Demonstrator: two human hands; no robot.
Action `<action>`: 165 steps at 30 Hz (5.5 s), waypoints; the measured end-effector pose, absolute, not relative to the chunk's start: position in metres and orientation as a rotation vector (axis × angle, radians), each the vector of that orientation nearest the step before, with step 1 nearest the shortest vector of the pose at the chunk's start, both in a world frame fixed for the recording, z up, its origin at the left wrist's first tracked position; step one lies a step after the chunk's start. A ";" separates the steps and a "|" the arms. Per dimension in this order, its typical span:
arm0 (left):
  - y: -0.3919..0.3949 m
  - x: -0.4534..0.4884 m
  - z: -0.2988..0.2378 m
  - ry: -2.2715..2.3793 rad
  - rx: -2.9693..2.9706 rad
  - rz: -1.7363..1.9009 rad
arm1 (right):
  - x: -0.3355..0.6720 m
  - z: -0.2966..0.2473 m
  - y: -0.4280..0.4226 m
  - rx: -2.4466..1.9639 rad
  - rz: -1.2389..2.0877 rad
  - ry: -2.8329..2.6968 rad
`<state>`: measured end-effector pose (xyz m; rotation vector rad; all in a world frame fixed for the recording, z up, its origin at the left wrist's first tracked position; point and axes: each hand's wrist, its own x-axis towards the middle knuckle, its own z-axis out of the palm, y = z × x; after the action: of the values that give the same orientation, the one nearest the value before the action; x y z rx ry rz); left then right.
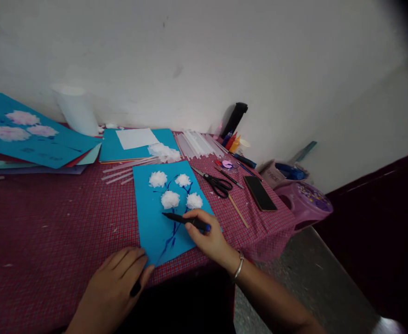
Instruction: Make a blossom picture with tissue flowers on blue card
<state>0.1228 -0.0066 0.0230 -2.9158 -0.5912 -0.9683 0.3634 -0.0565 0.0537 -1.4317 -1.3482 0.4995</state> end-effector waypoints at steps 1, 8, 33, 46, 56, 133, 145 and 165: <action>-0.007 0.123 0.022 -0.591 -2.916 -0.970 | 0.363 0.053 -0.057 -1.427 0.487 -1.358; -0.006 0.121 0.021 -0.573 -2.933 -0.899 | 0.362 0.052 -0.052 -1.355 0.457 -1.464; -0.007 0.120 0.020 -0.562 -2.908 -0.880 | 0.372 0.058 -0.049 -1.367 0.557 -1.553; -0.009 0.121 0.024 -0.682 -2.963 -0.879 | 0.367 0.057 -0.043 -1.372 0.557 -1.587; 0.002 0.128 0.025 -0.868 -3.093 -0.788 | 0.367 0.063 -0.042 -1.404 0.548 -1.655; 0.006 0.127 0.021 -0.619 -2.835 -0.706 | 0.365 0.049 -0.073 -1.449 0.402 -1.718; 0.007 0.123 0.018 -0.696 -2.946 -0.717 | 0.342 0.052 -0.055 -1.399 0.445 -1.790; -0.002 0.125 0.024 -0.765 -2.958 -0.729 | 0.364 0.066 -0.052 -1.315 0.772 -1.268</action>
<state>0.1252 -0.0022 0.0238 -2.9579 -0.7651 -0.7288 0.3643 -0.0517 0.0664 -1.3154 -1.2684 0.7722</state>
